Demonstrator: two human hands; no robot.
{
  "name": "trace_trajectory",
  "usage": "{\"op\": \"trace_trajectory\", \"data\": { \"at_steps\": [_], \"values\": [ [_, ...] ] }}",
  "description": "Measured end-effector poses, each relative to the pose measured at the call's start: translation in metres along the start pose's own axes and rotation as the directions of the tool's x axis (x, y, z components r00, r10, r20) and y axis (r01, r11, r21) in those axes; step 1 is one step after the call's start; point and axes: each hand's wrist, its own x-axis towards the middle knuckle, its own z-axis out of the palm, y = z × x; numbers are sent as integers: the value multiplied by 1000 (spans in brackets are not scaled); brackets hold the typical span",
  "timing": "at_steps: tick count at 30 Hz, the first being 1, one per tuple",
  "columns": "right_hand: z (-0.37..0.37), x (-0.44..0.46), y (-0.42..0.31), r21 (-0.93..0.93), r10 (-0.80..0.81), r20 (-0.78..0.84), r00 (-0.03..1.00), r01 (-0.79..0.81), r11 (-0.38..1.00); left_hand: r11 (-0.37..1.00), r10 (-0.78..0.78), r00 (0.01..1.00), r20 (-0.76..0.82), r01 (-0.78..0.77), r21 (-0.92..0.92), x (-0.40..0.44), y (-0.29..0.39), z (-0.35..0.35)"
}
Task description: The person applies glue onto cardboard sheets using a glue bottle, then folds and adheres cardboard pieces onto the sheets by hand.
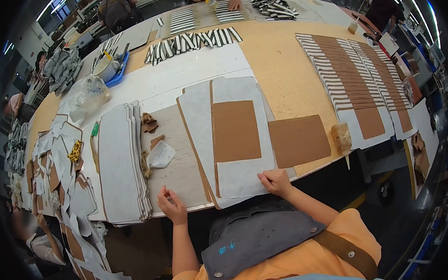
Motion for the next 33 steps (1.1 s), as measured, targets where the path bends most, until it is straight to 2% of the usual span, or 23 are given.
{"op": "trace_trajectory", "data": {
  "at_steps": [9,14,17,20,21,22,23,26,27,30,32,33],
  "values": [
    [-3,2,-4,25,2,2,1000,-2,1000,994,62,998,-1,-62,91,5,4,-5],
    [-2,2,-1,35,8,2,1000,-8,999,998,43,999,7,-44,47,2,1,-4],
    [-2,0,2,72,39,6,999,-40,997,911,-242,968,-63,204,-358,3,12,-7],
    [-8,5,2,201,266,163,950,-295,934,896,-165,986,-16,143,-421,13,51,-8],
    [-13,11,0,199,243,156,957,-272,942,893,-148,985,92,173,-416,16,66,-3],
    [-20,20,-3,200,226,155,962,-255,946,927,6,982,189,66,-369,25,83,-1],
    [-27,31,-4,201,213,157,964,-242,949,941,149,944,296,-43,-335,33,99,6],
    [-34,73,0,99,125,145,982,-140,985,918,312,800,512,-116,-378,28,135,39],
    [-30,87,2,99,113,155,981,-129,987,912,345,747,568,-124,-390,26,144,48],
    [-7,116,19,-16,-58,243,968,64,998,910,412,683,603,-271,-315,14,154,79],
    [13,133,24,-92,-168,310,936,205,974,932,361,685,632,-279,-230,10,153,95],
    [24,139,27,-116,-174,360,916,229,966,940,338,689,642,-286,-188,9,151,102]
  ]
}}
